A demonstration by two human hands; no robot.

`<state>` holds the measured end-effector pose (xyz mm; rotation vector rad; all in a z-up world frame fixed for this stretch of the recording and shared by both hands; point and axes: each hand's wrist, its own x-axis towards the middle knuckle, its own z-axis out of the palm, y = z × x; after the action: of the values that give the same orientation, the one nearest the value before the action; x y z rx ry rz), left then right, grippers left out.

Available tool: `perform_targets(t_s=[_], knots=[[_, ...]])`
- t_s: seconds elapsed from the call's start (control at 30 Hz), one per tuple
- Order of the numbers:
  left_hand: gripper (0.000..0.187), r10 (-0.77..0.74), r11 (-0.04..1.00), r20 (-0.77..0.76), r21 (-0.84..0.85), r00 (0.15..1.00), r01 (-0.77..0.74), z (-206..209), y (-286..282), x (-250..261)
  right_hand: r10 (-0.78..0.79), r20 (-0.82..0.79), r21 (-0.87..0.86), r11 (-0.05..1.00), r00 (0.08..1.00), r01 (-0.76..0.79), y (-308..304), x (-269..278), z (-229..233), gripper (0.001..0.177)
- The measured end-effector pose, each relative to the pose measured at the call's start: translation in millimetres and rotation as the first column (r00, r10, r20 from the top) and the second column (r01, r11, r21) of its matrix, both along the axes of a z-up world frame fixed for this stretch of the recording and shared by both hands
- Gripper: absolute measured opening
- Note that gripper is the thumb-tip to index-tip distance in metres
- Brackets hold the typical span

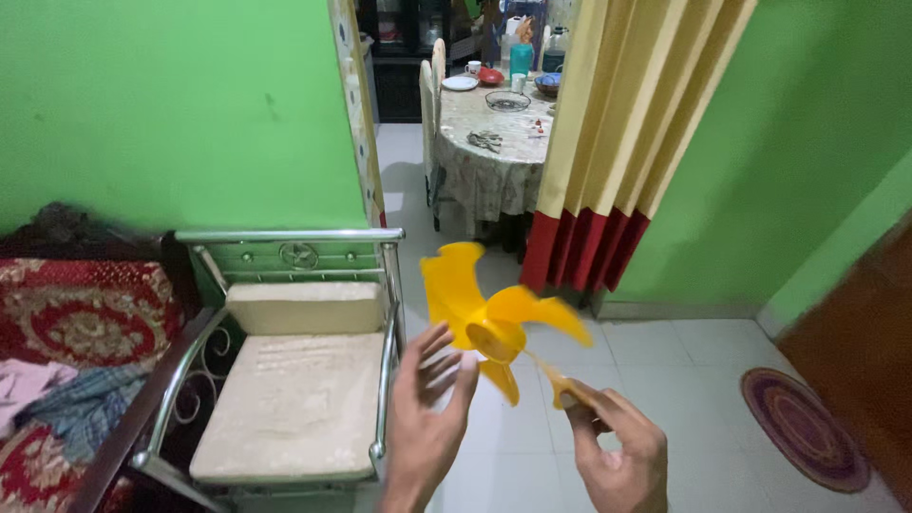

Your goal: The person walks between rooms to retrieve a screwdriver and a yellow fan blade, then returns to a table to place the blade on a fan cage. The person also handles a small metal bracket and a wallet before placing the bracket on the table.

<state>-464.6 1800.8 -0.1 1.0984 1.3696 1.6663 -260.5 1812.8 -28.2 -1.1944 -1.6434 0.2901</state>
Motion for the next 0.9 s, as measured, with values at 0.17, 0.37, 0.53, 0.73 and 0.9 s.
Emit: perform_targets(t_s=[0.17, 0.37, 0.53, 0.73, 0.9], knots=[[0.063, -0.251, 0.965, 0.572, 0.086, 0.781, 0.247, -13, 108, -3, -0.188, 0.125, 0.232, 0.96, 0.974, 0.155, 69, -34, -3, 0.055], [0.051, -0.525, 0.846, 0.742, 0.4, 0.417, 0.353, -82, 235, -11, -0.121, 0.163, 0.36, 0.931, 0.979, 0.055, 178, -47, -30, 0.052], [0.041, -0.432, 0.871, 0.866, 0.329, 0.251, 0.364, -102, 339, -12, -0.005, 0.153, 0.334, 0.941, 0.988, -0.047, 266, -59, -54, 0.052], [0.036, -0.383, 0.903, 0.867, 0.278, 0.32, 0.328, -96, 431, -15, 0.064, 0.191, 0.181, 0.978, 0.98, -0.099, 362, -60, -65, 0.047], [0.039, -0.342, 0.909, 0.9, 0.243, 0.271, 0.339, -105, 503, -24, 0.153, 0.141, 0.119, 0.978, 0.978, -0.17, 437, -66, -72, 0.043]])
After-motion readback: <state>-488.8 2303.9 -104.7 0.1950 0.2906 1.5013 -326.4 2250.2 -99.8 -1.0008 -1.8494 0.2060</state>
